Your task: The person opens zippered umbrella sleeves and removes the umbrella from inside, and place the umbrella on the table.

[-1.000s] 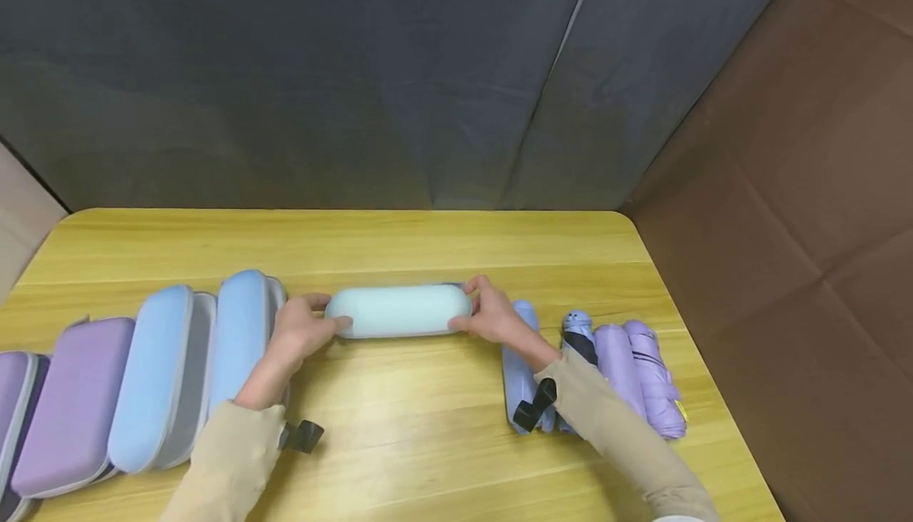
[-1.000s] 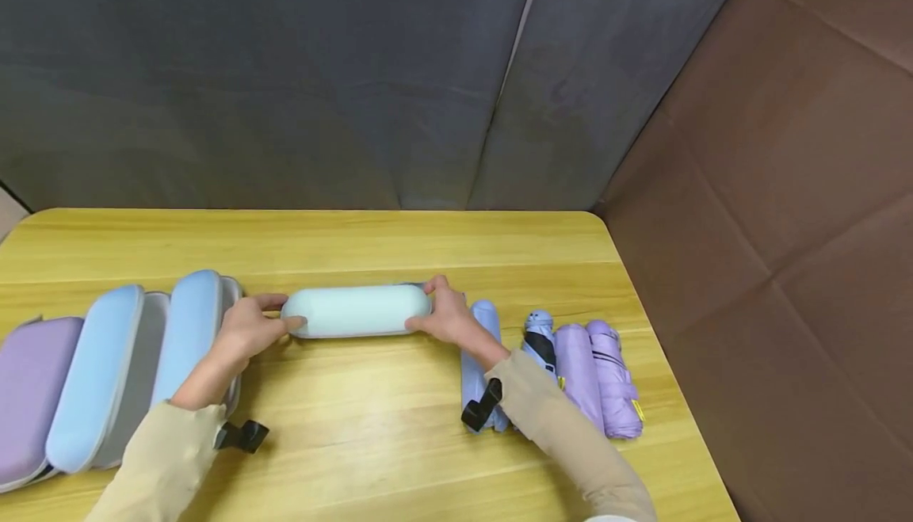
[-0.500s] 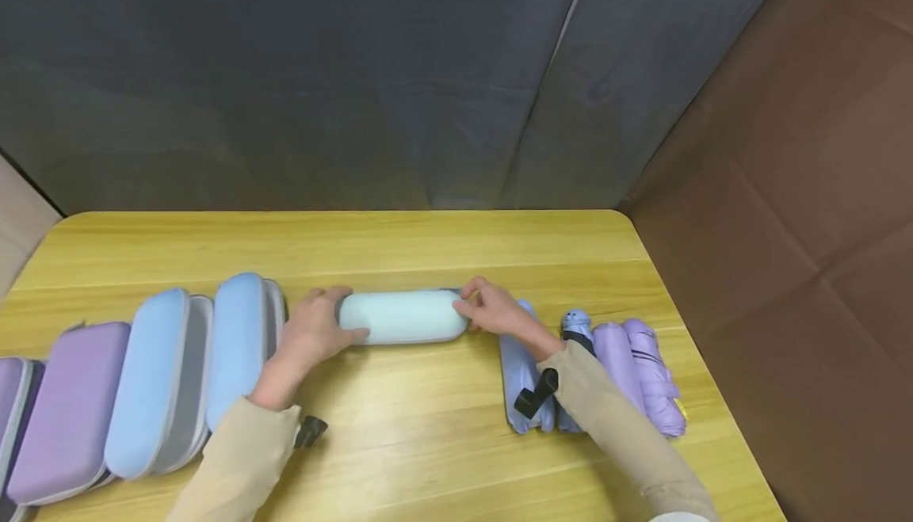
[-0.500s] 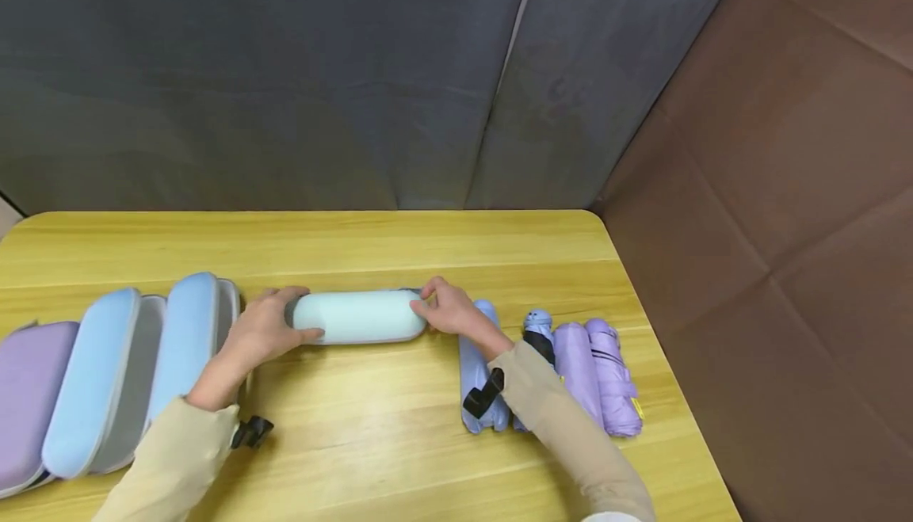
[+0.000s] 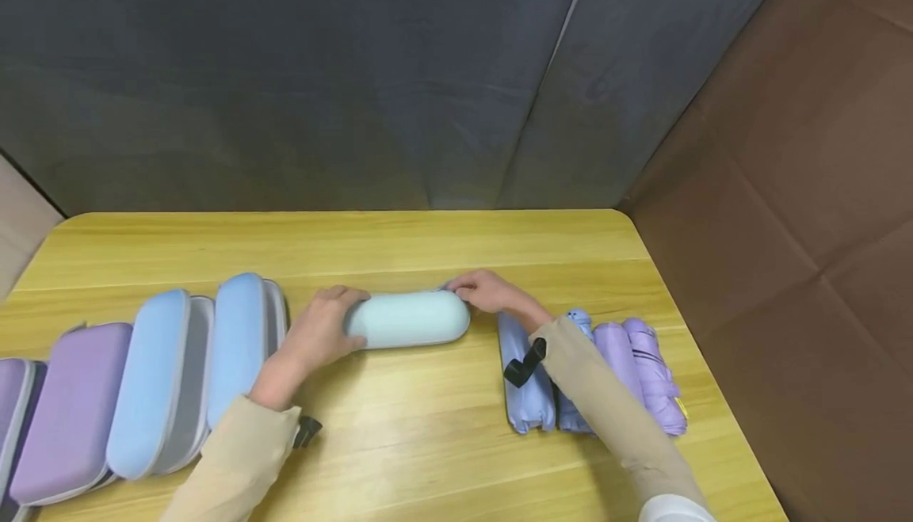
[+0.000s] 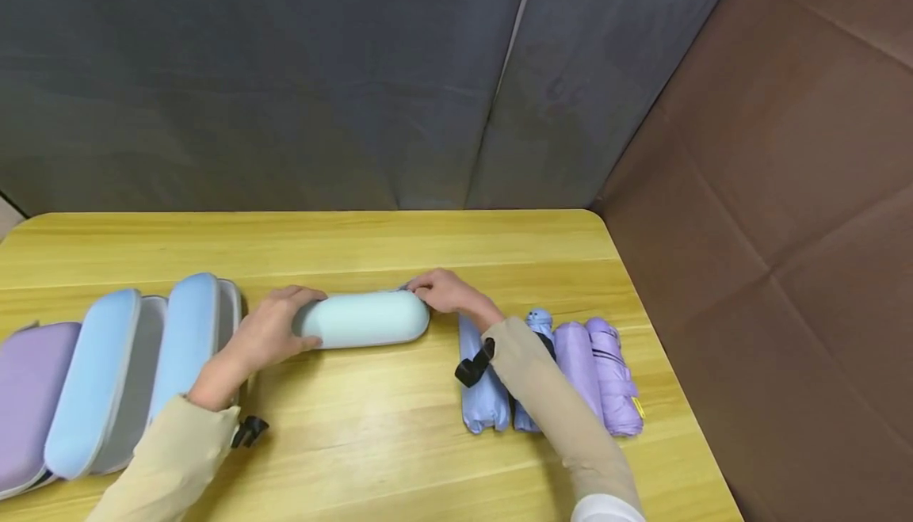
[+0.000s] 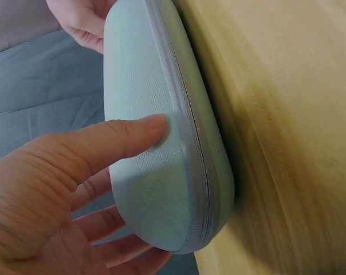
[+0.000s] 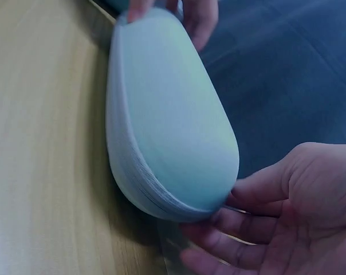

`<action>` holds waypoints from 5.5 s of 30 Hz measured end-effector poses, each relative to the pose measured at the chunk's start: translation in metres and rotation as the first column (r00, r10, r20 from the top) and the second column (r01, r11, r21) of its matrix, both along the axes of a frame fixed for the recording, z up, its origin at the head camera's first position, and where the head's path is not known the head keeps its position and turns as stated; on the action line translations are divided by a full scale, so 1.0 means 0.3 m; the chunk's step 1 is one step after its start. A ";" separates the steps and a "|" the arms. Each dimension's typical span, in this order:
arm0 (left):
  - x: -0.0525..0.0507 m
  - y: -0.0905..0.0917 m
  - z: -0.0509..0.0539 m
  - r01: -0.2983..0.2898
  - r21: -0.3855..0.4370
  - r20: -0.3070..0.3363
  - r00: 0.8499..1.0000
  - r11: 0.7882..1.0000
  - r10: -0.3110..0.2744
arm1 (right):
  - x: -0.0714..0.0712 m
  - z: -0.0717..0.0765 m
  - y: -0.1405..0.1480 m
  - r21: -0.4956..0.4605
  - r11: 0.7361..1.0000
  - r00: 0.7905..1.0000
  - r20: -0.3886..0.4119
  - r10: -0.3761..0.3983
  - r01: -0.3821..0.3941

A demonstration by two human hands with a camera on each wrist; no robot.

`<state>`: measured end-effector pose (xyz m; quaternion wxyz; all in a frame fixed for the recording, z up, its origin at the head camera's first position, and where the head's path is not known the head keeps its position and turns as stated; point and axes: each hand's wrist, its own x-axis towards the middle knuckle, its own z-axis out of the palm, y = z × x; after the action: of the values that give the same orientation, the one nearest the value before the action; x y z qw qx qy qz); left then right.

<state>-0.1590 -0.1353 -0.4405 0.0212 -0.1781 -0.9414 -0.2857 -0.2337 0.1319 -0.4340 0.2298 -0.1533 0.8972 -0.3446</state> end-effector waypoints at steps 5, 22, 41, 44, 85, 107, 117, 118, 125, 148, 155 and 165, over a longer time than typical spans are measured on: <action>0.005 0.001 -0.010 -0.003 0.001 -0.013 1.000 1.000 0.003 | -0.021 -0.016 0.011 -0.075 0.994 0.996 0.057 -0.072 0.076; 0.003 -0.004 -0.016 0.009 0.016 -0.014 1.000 1.000 -0.009 | -0.024 -0.026 0.008 0.070 0.990 0.936 -0.323 0.136 -0.120; 0.008 0.002 -0.027 0.009 0.017 -0.030 1.000 1.000 -0.009 | -0.007 -0.048 0.004 0.190 0.979 0.856 -0.491 0.162 -0.076; 0.004 0.000 -0.025 0.011 0.017 -0.026 1.000 1.000 -0.010 | 0.002 -0.047 0.025 0.190 0.980 0.858 -0.494 0.141 -0.052; 0.103 0.073 -0.039 -0.258 -0.143 -0.168 0.958 0.956 0.233 | 0.101 -0.021 -0.071 0.236 0.972 0.918 -0.386 0.085 0.009; 0.011 0.121 0.147 0.034 -0.312 -0.032 0.998 0.950 -0.046 | 0.155 -0.042 -0.144 0.153 0.967 0.904 -0.348 0.246 -0.204; -0.276 0.076 0.103 0.450 -0.689 -0.002 0.783 0.568 -0.622 | 0.139 -0.039 -0.171 0.198 0.942 0.857 -0.398 0.329 -0.270; -0.278 0.076 0.099 0.457 -0.695 -0.009 0.766 0.555 -0.643 | 0.138 -0.040 -0.173 0.194 0.941 0.853 -0.401 0.335 -0.278; -0.268 0.059 0.085 0.457 -0.737 -0.065 0.686 0.498 -0.725 | 0.134 -0.052 -0.174 0.172 0.945 0.842 -0.428 0.327 -0.280; -0.196 -0.035 0.063 0.399 -0.573 0.008 0.876 0.716 -0.482 | 0.198 -0.055 -0.068 0.191 0.944 0.846 -0.421 0.327 -0.270; -0.155 -0.022 0.058 0.341 -0.582 0.002 0.908 0.738 -0.418 | 0.190 -0.054 -0.024 0.198 0.945 0.836 -0.443 0.323 -0.260; -0.114 -0.025 0.070 0.291 -0.552 0.039 0.945 0.782 -0.324 | 0.198 -0.053 0.026 0.217 0.960 0.852 -0.453 0.262 -0.179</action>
<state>-0.1933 -0.1427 -0.4195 -0.0506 -0.3357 -0.9406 0.0028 -0.1743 0.1397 -0.4498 0.0517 -0.3158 0.9279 -0.1912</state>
